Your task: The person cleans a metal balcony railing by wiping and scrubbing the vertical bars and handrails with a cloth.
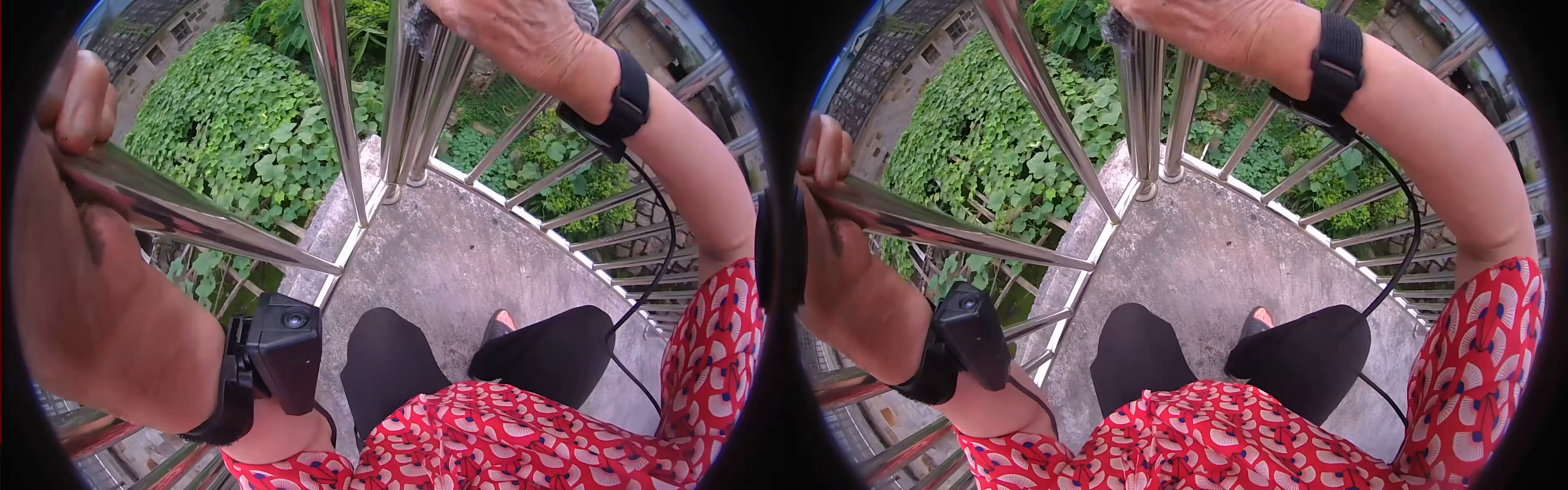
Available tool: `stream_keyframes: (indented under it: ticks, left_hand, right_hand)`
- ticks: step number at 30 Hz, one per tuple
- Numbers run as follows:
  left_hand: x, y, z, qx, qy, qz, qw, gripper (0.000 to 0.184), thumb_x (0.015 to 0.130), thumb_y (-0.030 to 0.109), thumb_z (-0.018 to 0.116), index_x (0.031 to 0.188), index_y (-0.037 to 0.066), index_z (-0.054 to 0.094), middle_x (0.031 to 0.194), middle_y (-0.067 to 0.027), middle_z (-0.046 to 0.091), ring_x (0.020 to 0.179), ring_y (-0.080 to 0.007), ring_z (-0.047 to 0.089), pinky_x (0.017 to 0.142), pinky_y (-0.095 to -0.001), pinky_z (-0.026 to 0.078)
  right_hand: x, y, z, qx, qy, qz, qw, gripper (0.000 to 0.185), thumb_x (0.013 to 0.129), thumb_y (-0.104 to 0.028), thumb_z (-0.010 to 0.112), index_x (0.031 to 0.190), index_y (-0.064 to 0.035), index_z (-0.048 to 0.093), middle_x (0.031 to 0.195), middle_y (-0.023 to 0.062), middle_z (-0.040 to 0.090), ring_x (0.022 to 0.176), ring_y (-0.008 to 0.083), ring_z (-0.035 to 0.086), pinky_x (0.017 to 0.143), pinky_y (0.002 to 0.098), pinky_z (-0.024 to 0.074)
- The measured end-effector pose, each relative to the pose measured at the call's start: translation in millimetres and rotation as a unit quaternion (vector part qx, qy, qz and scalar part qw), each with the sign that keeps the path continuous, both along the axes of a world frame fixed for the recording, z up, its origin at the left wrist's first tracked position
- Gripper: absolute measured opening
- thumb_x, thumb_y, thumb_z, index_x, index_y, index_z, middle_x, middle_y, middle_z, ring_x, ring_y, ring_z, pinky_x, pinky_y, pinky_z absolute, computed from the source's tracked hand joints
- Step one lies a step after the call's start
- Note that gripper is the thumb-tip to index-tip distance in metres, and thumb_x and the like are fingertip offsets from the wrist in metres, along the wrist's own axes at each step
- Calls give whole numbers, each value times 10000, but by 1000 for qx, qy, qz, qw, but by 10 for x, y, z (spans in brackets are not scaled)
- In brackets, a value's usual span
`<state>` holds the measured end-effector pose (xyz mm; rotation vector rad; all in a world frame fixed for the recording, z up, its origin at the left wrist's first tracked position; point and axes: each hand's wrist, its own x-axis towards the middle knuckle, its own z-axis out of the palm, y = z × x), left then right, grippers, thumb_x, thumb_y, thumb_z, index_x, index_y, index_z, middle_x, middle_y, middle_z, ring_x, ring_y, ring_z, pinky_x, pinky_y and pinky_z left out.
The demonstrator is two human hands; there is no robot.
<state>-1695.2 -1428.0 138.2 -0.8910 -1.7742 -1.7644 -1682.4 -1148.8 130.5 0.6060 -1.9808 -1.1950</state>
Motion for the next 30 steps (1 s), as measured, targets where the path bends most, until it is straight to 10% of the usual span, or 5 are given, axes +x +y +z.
stream_keyframes:
  ticks: [4,17,20,22,30]
  left_hand:
    - [57,52,57,59,-36,-12,998,253,957,237,448,761,83,405,605,-2,371,505,-91,369,461,-222,303]
    - [232,136,333,-24,-24,79,996,347,943,318,529,713,96,393,496,5,353,399,-90,394,357,-195,342]
    - [280,-70,131,-73,42,202,976,223,973,219,400,890,18,452,767,-65,454,650,-134,455,650,-253,368]
    - [258,82,95,-92,81,268,956,258,993,152,315,1008,-35,491,948,-113,521,817,-164,496,845,-293,385]
    - [428,989,166,110,-8,295,949,376,965,264,496,646,132,346,573,26,257,503,-81,238,484,-236,216]
  right_hand:
    - [-287,165,-704,10,97,-26,995,162,843,-254,550,884,-110,612,1089,79,607,796,134,469,651,273,391]
    - [-118,-53,-4370,-215,-270,-97,934,326,799,-197,482,969,28,645,1156,227,581,894,290,551,768,440,434]
    - [-172,-209,-4541,-311,-293,-139,894,329,828,-191,464,999,33,633,1058,207,605,895,297,552,762,466,429]
    - [-120,-102,-4335,-397,-328,-146,845,207,791,-136,503,904,-26,637,988,143,621,886,278,563,764,443,430]
    - [22,353,-2908,-943,-106,143,280,279,849,17,416,1100,6,539,936,81,616,885,139,561,807,268,441]
